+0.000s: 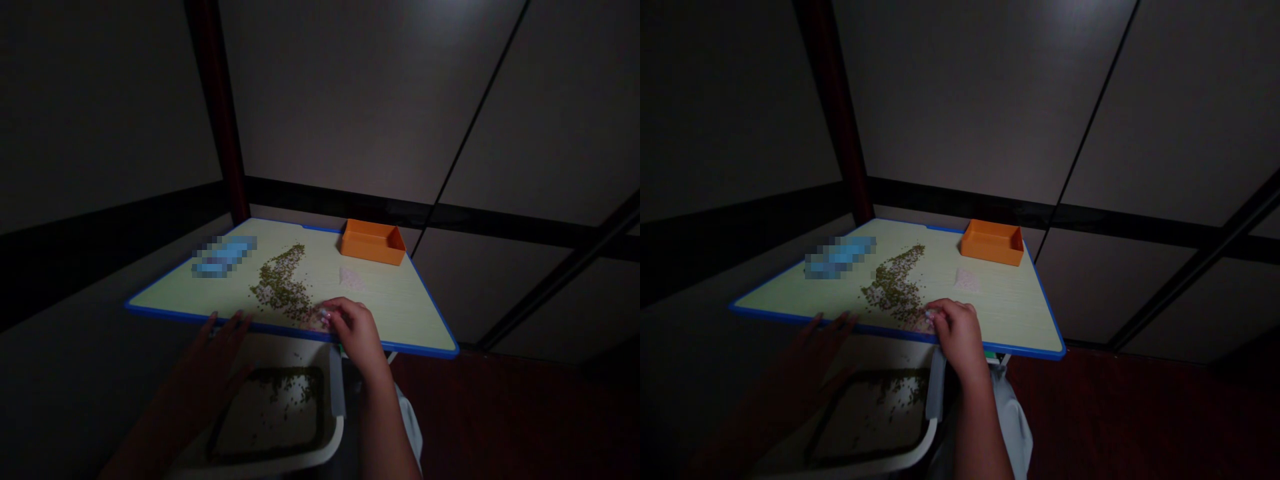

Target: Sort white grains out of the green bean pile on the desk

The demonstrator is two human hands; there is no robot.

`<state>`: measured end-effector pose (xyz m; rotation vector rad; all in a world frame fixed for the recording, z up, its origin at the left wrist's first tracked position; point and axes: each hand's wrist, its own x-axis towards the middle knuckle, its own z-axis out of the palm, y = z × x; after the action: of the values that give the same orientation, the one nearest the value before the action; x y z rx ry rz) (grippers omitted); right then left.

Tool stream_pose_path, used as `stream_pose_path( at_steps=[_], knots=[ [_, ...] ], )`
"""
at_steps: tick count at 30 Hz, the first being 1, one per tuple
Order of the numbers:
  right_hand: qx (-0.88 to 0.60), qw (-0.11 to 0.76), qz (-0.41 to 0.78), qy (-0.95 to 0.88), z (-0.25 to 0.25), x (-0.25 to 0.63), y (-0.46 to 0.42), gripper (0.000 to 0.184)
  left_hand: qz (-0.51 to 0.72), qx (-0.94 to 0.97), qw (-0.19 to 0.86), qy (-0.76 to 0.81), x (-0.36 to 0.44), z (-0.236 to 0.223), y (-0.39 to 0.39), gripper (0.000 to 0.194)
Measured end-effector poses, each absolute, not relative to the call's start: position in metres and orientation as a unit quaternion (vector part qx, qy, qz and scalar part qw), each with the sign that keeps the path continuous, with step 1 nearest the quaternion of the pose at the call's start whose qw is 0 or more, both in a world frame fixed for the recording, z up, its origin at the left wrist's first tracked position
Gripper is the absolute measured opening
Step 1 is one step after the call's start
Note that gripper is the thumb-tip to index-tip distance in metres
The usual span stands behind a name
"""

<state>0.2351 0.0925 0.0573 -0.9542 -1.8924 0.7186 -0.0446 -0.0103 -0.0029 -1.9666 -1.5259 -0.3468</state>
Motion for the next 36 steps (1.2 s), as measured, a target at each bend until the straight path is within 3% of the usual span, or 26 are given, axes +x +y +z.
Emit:
stream_pose_path(
  at_steps=[27,36],
  knots=[
    [-0.396,0.41,0.236,-0.787,0.062,0.218,0.093,0.02,-0.134,-0.735,0.343,-0.569,-0.036,0.011,-0.013,0.063],
    [-0.429,0.447,0.235,-0.748,0.062,0.236,0.097,0.017,-0.124,-0.726,0.315,-0.598,-0.04,0.002,-0.013,0.067]
  ],
)
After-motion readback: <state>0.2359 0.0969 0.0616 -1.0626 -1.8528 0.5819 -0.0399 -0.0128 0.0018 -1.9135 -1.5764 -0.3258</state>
